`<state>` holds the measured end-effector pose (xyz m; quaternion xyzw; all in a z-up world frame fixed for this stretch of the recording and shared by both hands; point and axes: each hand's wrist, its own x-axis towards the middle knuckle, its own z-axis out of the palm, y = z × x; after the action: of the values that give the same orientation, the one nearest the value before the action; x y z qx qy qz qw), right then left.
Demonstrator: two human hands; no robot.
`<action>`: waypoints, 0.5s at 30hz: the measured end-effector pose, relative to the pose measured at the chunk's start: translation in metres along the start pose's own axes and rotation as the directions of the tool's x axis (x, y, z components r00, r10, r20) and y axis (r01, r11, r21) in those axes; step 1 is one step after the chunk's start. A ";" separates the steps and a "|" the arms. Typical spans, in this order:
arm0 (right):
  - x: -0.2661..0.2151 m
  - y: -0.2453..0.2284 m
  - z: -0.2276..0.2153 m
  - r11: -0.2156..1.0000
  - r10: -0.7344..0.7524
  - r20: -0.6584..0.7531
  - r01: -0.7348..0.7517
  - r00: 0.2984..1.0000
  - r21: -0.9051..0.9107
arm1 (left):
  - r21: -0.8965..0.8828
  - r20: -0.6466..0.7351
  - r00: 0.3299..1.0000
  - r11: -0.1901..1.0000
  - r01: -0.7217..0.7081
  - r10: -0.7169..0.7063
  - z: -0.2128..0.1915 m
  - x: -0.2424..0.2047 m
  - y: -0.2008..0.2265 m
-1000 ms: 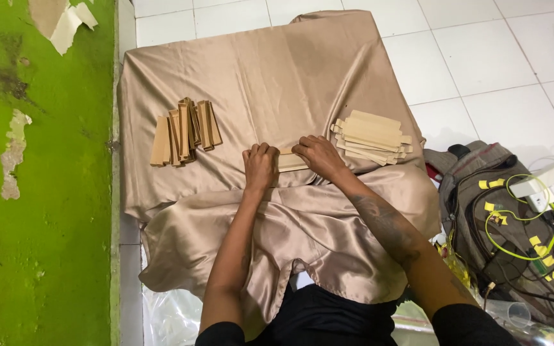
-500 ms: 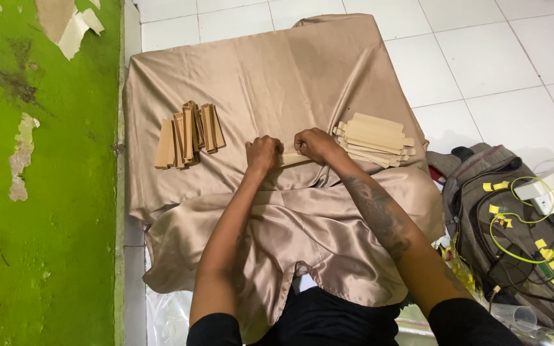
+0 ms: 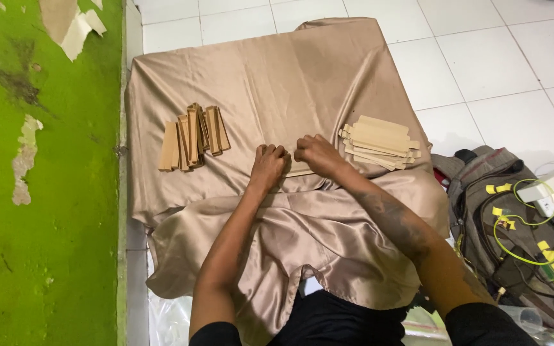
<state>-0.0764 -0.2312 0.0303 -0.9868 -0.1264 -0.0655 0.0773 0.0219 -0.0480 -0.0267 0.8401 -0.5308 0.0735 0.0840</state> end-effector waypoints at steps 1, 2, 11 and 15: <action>-0.005 -0.002 0.014 1.000 0.000 0.007 0.000 1.000 -0.001 | -0.007 0.000 1.000 1.000 0.003 -0.003 0.006 -0.002 0.003; -0.009 -0.001 0.027 0.999 -0.006 -0.063 0.004 0.998 -0.032 | 0.033 -0.072 0.997 0.999 -0.026 0.029 0.011 -0.001 0.005; -0.029 -0.002 0.043 0.998 0.058 -0.232 -0.056 0.971 0.016 | 0.076 -0.228 0.973 0.997 -0.016 0.033 0.008 0.002 0.026; -0.033 -0.013 0.036 0.992 0.115 -0.225 -0.099 0.968 0.078 | 0.100 -0.208 0.978 0.995 -0.012 0.033 0.014 -0.006 0.023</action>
<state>-0.1073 -0.2207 -0.0085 -0.9750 -0.0653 -0.1704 0.1272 -0.0010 -0.0555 -0.0405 0.8248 -0.5242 0.1881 0.0973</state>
